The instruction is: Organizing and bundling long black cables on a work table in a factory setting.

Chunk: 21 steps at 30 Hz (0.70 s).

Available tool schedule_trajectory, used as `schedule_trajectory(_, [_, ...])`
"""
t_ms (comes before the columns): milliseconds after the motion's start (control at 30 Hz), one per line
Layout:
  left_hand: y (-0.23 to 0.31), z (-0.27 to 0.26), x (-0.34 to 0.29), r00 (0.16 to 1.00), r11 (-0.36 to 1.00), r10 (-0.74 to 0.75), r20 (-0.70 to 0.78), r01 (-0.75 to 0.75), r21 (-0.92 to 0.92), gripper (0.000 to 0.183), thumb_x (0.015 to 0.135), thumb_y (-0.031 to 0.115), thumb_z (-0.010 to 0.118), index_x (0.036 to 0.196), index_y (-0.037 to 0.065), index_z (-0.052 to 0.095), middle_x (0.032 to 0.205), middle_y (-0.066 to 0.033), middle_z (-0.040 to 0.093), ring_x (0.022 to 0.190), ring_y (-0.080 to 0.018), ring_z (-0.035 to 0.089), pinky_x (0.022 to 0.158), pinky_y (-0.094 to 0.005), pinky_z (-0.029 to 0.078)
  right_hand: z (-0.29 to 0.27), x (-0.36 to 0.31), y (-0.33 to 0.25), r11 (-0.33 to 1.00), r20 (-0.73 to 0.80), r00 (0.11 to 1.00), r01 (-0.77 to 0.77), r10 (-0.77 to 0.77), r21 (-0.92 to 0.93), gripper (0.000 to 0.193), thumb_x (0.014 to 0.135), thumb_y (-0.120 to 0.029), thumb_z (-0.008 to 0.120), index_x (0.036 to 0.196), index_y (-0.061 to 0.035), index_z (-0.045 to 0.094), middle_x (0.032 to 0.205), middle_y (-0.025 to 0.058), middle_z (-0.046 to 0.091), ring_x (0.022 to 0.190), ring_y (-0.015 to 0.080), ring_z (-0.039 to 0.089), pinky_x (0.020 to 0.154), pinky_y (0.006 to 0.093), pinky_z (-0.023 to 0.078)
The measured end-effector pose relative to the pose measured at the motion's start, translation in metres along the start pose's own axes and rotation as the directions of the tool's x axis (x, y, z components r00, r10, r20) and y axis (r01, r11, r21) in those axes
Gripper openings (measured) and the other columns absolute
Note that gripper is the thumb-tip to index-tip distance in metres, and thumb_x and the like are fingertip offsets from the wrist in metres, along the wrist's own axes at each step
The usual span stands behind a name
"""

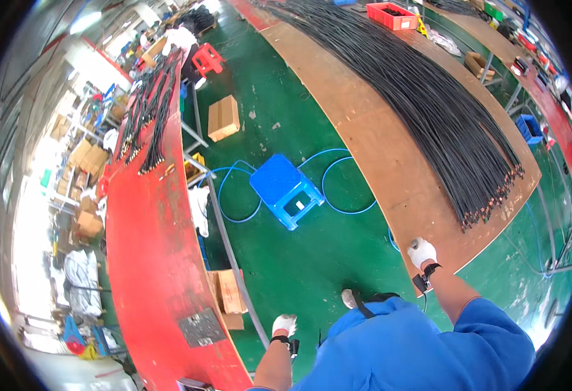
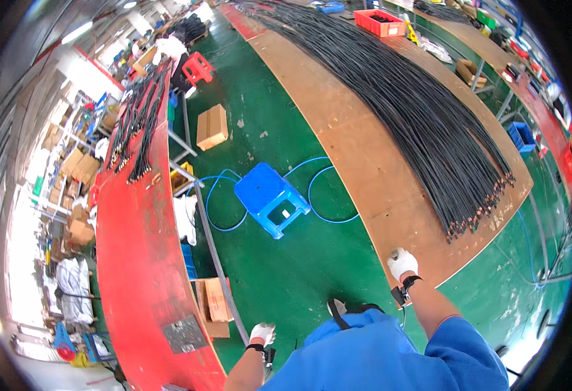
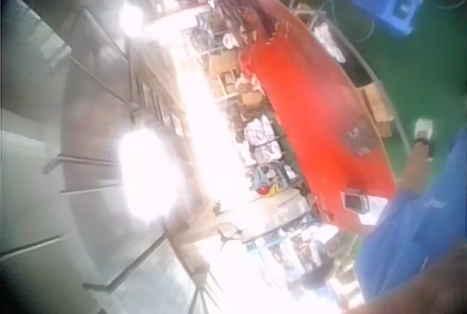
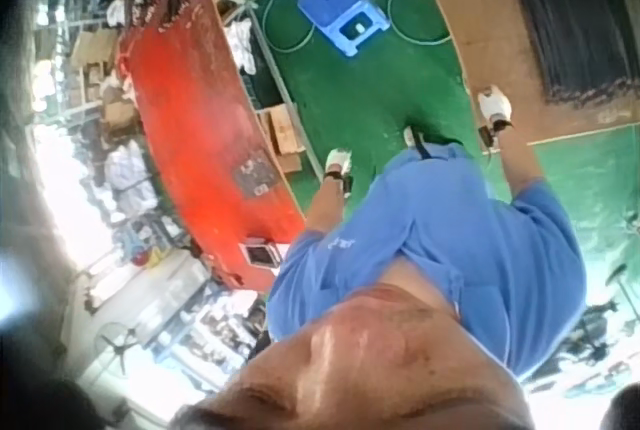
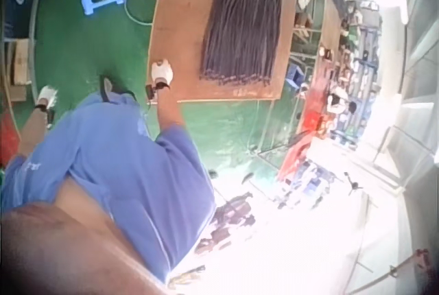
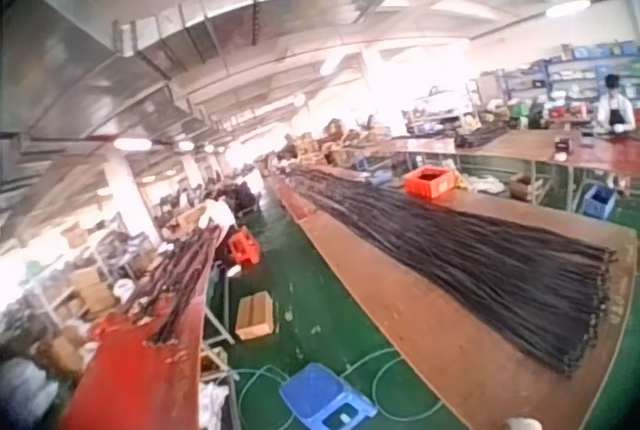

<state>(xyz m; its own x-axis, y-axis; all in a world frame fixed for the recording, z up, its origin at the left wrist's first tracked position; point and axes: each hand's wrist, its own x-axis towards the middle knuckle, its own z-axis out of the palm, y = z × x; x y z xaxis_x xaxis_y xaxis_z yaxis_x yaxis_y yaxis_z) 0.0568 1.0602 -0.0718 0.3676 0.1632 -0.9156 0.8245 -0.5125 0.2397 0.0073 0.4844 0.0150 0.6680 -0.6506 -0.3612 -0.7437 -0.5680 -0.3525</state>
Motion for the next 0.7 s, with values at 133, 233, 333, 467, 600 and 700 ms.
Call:
schedule_trajectory(133, [0.088, 0.009, -0.014, 0.969, 0.964, 0.230, 0.089, -0.215, -0.154, 0.020, 0.098, 0.026, 0.066, 0.099, 0.006, 0.065, 0.072, -0.0018, 0.062, 0.056, -0.0125, 0.056, 0.052, -0.0301, 0.046, 0.003, -0.003, 0.006, 0.994, -0.041, 0.995, -0.093, 0.096, 0.065, 0.030, 0.084, -0.032, 0.067, 0.103, -0.0100, 0.076, 0.108, 0.0191, 0.075, 0.106, 0.0392, 0.071, 0.094, 0.0465, 0.056])
schedule_trajectory(233, [0.138, 0.027, -0.004, 0.942, 0.951, 0.306, 0.136, -0.297, -0.082, 0.028, 0.098, 0.029, 0.069, 0.111, 0.004, 0.068, 0.075, -0.0025, 0.064, 0.061, -0.0119, 0.057, 0.054, -0.0295, 0.048, -0.002, 0.005, 0.004, 0.983, -0.026, 0.986, -0.162, 0.165, 0.090, 0.033, 0.086, -0.035, 0.066, 0.101, -0.0074, 0.076, 0.105, 0.0206, 0.075, 0.105, 0.0402, 0.071, 0.093, 0.0469, 0.056])
schedule_trajectory(333, [0.120, 0.007, 0.063, 0.899, 0.854, 0.421, 0.116, -0.437, 0.284, 0.044, 0.100, 0.042, 0.061, 0.115, 0.003, 0.072, 0.096, -0.0172, 0.077, 0.093, -0.0332, 0.074, 0.084, -0.0426, 0.058, -0.013, 0.023, -0.044, 0.967, -0.015, 0.977, -0.209, 0.213, 0.147, 0.049, 0.092, -0.050, 0.061, 0.106, -0.0063, 0.077, 0.108, 0.0236, 0.074, 0.107, 0.0425, 0.069, 0.092, 0.0497, 0.055])
schedule_trajectory(467, [0.169, 0.001, 0.095, 0.741, 0.253, 0.516, 0.430, -0.611, 0.750, 0.030, 0.101, 0.027, 0.050, 0.117, 0.010, 0.070, 0.121, -0.0183, 0.072, 0.113, -0.0381, 0.068, 0.095, -0.0471, 0.056, -0.017, 0.053, -0.038, 0.959, -0.137, 0.950, -0.274, 0.281, 0.072, 0.046, 0.092, -0.049, 0.062, 0.087, -0.0059, 0.077, 0.093, 0.0234, 0.073, 0.094, 0.0438, 0.070, 0.084, 0.0527, 0.054])
schedule_trajectory(600, [0.237, -0.021, 0.116, 0.829, 0.175, 0.345, 0.441, -0.518, 0.837, 0.031, 0.097, 0.027, 0.056, 0.120, 0.010, 0.065, 0.118, -0.0243, 0.071, 0.113, -0.0429, 0.067, 0.093, -0.0538, 0.055, -0.016, 0.089, -0.029, 0.962, -0.211, 0.944, -0.269, 0.254, -0.045, 0.045, 0.096, -0.046, 0.059, 0.080, -0.0065, 0.075, 0.087, 0.0217, 0.073, 0.086, 0.0425, 0.071, 0.081, 0.0544, 0.054])
schedule_trajectory(700, [0.296, -0.057, 0.134, 0.795, 0.430, 0.576, 0.188, -0.491, 0.758, 0.032, 0.094, 0.032, 0.056, 0.105, 0.011, 0.077, 0.090, -0.0189, 0.075, 0.089, -0.0352, 0.072, 0.079, -0.0474, 0.055, -0.028, 0.141, -0.042, 0.959, -0.189, 0.946, -0.279, 0.264, -0.055, 0.047, 0.096, -0.045, 0.057, 0.077, -0.0055, 0.074, 0.081, 0.0215, 0.072, 0.082, 0.0432, 0.071, 0.077, 0.0545, 0.054])
